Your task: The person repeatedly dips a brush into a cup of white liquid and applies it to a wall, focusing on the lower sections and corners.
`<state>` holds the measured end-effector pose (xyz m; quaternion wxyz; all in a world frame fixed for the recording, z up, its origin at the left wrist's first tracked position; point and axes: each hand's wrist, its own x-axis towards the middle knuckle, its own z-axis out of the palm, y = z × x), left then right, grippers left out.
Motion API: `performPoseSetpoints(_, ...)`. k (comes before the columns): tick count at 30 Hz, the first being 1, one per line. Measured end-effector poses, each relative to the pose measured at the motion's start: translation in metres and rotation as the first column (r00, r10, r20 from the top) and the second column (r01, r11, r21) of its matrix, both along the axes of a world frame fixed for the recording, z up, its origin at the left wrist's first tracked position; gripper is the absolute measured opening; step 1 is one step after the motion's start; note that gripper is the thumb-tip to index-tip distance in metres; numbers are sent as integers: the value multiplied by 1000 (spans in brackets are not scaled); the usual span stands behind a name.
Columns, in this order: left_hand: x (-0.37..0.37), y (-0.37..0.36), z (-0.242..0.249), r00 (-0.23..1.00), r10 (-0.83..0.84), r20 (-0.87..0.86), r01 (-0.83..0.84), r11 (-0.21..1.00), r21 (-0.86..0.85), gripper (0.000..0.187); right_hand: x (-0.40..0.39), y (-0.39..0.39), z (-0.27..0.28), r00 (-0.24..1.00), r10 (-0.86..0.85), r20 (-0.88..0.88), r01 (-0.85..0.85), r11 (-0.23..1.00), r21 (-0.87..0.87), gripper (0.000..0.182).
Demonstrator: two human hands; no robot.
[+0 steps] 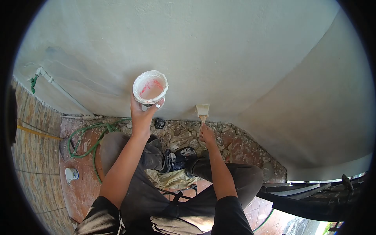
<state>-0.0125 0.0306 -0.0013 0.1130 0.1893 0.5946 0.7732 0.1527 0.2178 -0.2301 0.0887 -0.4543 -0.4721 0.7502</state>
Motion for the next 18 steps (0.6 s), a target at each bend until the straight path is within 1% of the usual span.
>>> performPoseSetpoints(1,1,1,-1,1000,-8,2,8,1000,-2,75,-2,-1,1,1000,0,5,0,1000,-4,36)
performPoseSetpoints(3,2,3,-3,1000,-22,20,22,1000,7,74,-7,-4,2,999,1,-40,-4,997,-72,35)
performPoseSetpoints(5,3,4,-5,999,-44,32,43,999,18,73,-8,-7,6,999,-10,-30,8,996,-85,35)
performPoseSetpoints(7,4,4,-6,999,-37,6,38,999,-17,75,-5,-6,2,999,-17,-30,14,995,-99,35)
performPoseSetpoints(9,4,4,-8,999,-32,1,32,999,-22,76,-2,-3,-7,997,-62,44,68,983,-173,36)
performPoseSetpoints(12,6,5,-7,1000,-27,2,27,999,-25,79,1,11,-18,996,-51,75,63,981,-181,35)
performPoseSetpoints(13,6,5,-7,1000,-27,11,28,999,-26,80,-3,11,-5,996,-52,69,64,981,-182,35)
performPoseSetpoints(15,6,5,-7,1000,-24,-4,23,999,-34,80,-15,16,31,998,-6,-70,12,997,76,34)
performPoseSetpoints(16,6,5,-7,1000,-21,-14,20,999,-41,80,-19,17,53,998,-7,-69,12,997,75,34)
performPoseSetpoints(18,5,5,-7,1000,-29,-10,29,999,-45,80,-24,15,98,990,83,-113,-56,972,228,34)
